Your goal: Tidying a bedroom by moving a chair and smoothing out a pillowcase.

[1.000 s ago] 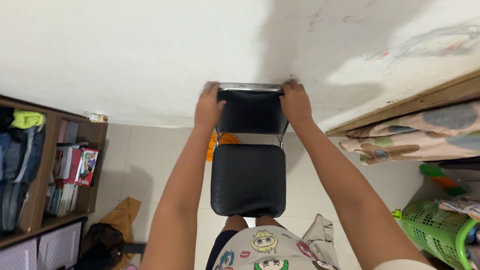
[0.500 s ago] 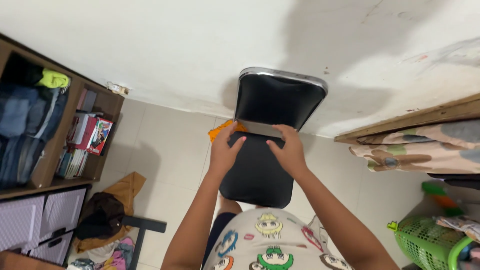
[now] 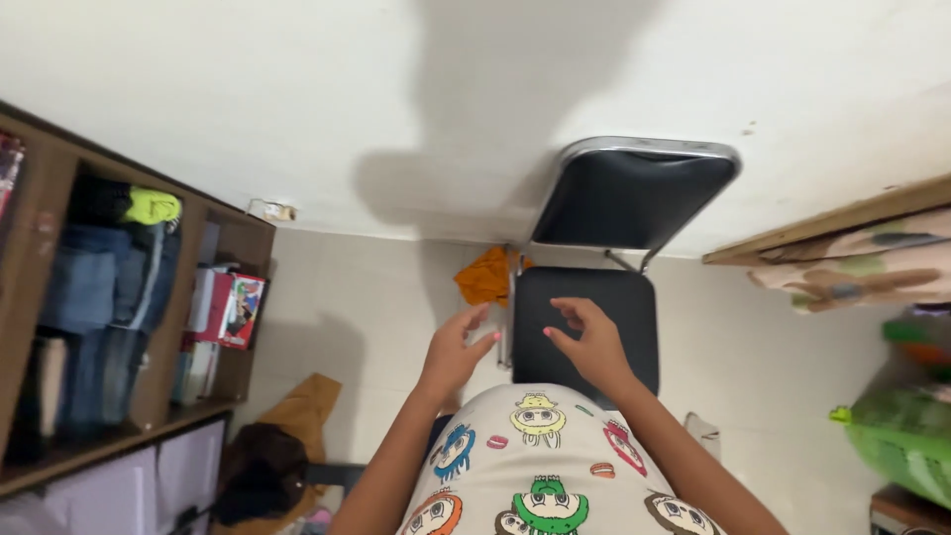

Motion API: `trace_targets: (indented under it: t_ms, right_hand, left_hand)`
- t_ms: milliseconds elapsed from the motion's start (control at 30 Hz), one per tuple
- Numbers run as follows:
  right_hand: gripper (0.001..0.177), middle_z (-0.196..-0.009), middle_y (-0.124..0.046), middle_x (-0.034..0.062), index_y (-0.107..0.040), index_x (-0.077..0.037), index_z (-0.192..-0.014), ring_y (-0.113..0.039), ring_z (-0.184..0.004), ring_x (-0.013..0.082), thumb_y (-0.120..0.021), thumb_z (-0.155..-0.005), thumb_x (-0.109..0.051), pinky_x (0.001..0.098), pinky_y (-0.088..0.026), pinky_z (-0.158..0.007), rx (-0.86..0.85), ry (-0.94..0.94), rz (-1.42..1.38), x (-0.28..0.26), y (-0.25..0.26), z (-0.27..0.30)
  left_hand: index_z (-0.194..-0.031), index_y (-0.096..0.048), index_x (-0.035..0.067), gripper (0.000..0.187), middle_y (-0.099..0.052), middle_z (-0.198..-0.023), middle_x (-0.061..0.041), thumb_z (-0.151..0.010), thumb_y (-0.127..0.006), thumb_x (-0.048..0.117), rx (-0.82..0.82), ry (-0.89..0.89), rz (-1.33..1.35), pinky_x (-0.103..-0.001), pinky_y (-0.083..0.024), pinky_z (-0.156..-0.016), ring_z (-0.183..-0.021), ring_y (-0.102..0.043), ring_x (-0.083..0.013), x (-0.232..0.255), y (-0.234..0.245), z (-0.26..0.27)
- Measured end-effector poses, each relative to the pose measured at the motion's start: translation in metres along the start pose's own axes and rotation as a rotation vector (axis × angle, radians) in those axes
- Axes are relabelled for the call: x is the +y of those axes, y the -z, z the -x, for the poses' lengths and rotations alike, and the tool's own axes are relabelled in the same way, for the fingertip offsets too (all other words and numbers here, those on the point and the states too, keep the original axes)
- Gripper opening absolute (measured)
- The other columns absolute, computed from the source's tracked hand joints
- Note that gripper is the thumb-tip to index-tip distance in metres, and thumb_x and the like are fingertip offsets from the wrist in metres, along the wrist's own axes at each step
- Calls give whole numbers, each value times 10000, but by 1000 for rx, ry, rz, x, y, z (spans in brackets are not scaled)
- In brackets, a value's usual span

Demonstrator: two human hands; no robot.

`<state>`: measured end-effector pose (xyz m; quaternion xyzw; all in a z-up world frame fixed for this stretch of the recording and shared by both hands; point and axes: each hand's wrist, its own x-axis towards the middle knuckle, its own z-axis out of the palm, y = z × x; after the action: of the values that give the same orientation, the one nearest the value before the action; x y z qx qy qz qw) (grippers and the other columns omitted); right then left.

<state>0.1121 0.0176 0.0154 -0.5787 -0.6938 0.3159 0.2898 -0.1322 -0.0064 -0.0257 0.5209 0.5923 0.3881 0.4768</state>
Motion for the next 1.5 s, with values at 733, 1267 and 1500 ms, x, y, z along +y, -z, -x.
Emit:
trace_targets:
  t_ms: [733,1267,1500]
  right_hand:
    - [459,-1220,-723,83,-651,-84,-1323,-696,-1002,144,-748,-883,-176,295,-554,-854,80,-268,-295,-71,-128,-57]
    - [401,-1053,-762,126,-717,-103,-1259,-707,-899,205,-762,-876,-215,334,-570,-793,515,-711,-278,-89,-199,-110]
    - [351,-1138,-758,101,-724,-65,-1197,-722,-944,182,-745,-878,-208,319,-585,-814,559,-678,-253,-62,-247,-97]
  left_hand:
    - [-1404,-594,88,534,-709,-1277,-108,-916,-725,262,-90,37,57,-336,-526,-1003,-1162,-674,-198,-51,164,-66]
    - [-1418,-581,91,581,-698,-1311,-101,-892,-713,301,-561,20,-289,-336,-532,-972,-1166,-668,-213,-65,216,-234]
    - [-1366,-619,47,535,-726,-1236,-118,-902,-733,287,-591,-45,-215,-326,-530,-951,-1112,-709,-212,-131,193,-288]
